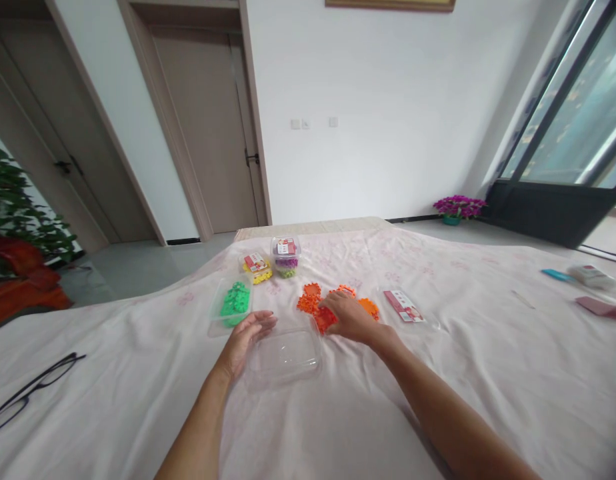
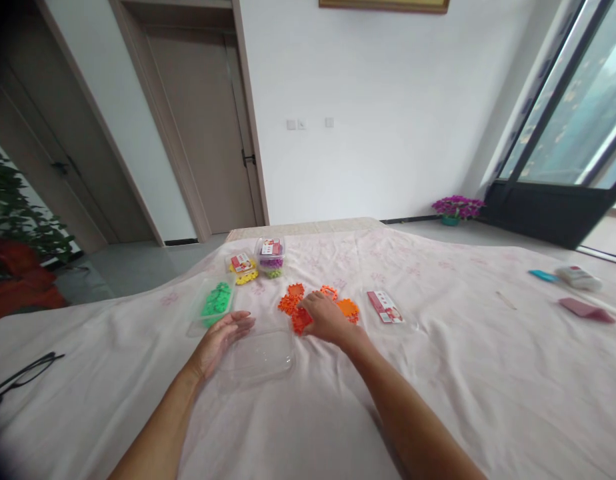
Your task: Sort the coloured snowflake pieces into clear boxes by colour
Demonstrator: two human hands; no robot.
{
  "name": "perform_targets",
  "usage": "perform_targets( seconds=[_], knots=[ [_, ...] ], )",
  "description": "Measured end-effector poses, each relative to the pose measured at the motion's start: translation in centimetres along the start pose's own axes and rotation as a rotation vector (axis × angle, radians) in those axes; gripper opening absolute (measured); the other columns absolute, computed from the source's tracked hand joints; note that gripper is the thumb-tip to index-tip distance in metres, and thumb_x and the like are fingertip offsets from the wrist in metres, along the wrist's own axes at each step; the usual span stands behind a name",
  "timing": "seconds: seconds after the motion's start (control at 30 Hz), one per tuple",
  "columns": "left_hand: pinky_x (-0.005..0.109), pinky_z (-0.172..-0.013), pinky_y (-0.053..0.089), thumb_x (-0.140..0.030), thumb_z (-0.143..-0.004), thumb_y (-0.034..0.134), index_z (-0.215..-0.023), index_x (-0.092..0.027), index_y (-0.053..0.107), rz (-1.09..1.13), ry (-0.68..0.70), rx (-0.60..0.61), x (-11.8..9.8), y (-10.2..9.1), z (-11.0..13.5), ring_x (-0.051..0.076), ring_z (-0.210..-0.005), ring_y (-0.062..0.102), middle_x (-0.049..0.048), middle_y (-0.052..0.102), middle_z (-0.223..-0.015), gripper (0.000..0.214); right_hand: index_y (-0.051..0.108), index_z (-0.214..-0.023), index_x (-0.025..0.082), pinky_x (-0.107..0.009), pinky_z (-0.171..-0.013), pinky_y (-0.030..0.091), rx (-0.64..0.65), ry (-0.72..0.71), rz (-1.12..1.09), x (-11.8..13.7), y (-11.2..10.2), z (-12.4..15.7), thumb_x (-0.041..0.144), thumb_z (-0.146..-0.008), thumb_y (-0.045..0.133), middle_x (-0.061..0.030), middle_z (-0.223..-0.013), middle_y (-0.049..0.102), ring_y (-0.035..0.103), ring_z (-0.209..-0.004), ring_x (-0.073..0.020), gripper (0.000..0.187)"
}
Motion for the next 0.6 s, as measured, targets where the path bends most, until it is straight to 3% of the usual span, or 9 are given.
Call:
perform_targets(
  seconds=[0.1,0.2,0.33,0.47,0.53,0.6],
  knots=[
    [0.042,-0.101,0.043,-0.028,-0.074,0.065,-0.107,-0.013,0.066,-0.003,0.024,-0.038,0.3,0.1,-0.4,0.027,-0.106,0.067,0.0140,0.074,-0.105,0.036,0.063,-0.122,0.017,-0.036,-0.094,0.042,-0.136,0.171,-0.095,-1.3,-1.3,-0.5,0.032,-0.076,0.075,-0.0115,-0.114,0.065,0.056,-0.108,-0.0252,0.050],
    [0.042,-0.100,0.044,-0.028,-0.075,0.064,-0.106,-0.014,0.066,-0.018,0.048,-0.066,0.4,0.5,-0.7,0.027,-0.105,0.068,0.0135,0.075,-0.105,0.034,0.061,-0.126,0.018,-0.036,-0.093,0.044,-0.225,0.236,-0.217,-0.5,-2.4,-0.9,0.035,-0.078,0.074,-0.0113,-0.117,0.065,0.059,-0.107,-0.0248,0.052],
    [0.041,-0.100,0.043,-0.032,-0.080,0.063,-0.109,-0.015,0.065,-0.081,0.052,-0.048,0.4,1.2,-0.8,0.026,-0.106,0.068,0.0123,0.074,-0.107,0.033,0.064,-0.123,0.023,-0.038,-0.094,0.045,-0.197,0.096,-0.243,3.7,-2.1,-1.7,0.035,-0.072,0.080,-0.0088,-0.116,0.067,0.060,-0.108,-0.0263,0.055],
    [0.039,-0.097,0.046,-0.031,-0.079,0.064,-0.107,-0.016,0.065,-0.088,0.068,-0.044,0.3,1.4,-0.8,0.025,-0.103,0.068,0.0105,0.074,-0.106,0.031,0.063,-0.126,0.022,-0.039,-0.093,0.047,-0.095,-0.036,-0.271,7.5,0.0,-2.2,0.035,-0.067,0.085,-0.0104,-0.117,0.067,0.061,-0.109,-0.0274,0.065],
    [0.039,-0.096,0.047,-0.030,-0.079,0.064,-0.107,-0.016,0.065,-0.069,0.067,-0.030,0.4,1.4,-0.8,0.025,-0.103,0.068,0.0111,0.074,-0.107,0.032,0.059,-0.130,0.022,-0.037,-0.091,0.050,-0.072,-0.086,-0.369,8.0,0.7,-2.4,0.034,-0.069,0.083,-0.0107,-0.124,0.065,0.063,-0.106,-0.0249,0.067],
    [0.039,-0.097,0.046,-0.029,-0.078,0.064,-0.108,-0.016,0.065,-0.052,0.059,-0.025,0.4,1.3,-0.8,0.026,-0.105,0.068,0.0120,0.074,-0.106,0.033,0.060,-0.129,0.023,-0.035,-0.090,0.050,-0.128,-0.088,-0.440,7.1,0.7,-2.6,0.030,-0.079,0.075,-0.0089,-0.125,0.064,0.064,-0.104,-0.0217,0.053]
  ],
)
Point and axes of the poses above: each hand's wrist, its own z-axis away from the middle knuckle, its own y-axis out of the palm, x = y × z, the point moved 4 cm from there along -z, towards the middle knuckle
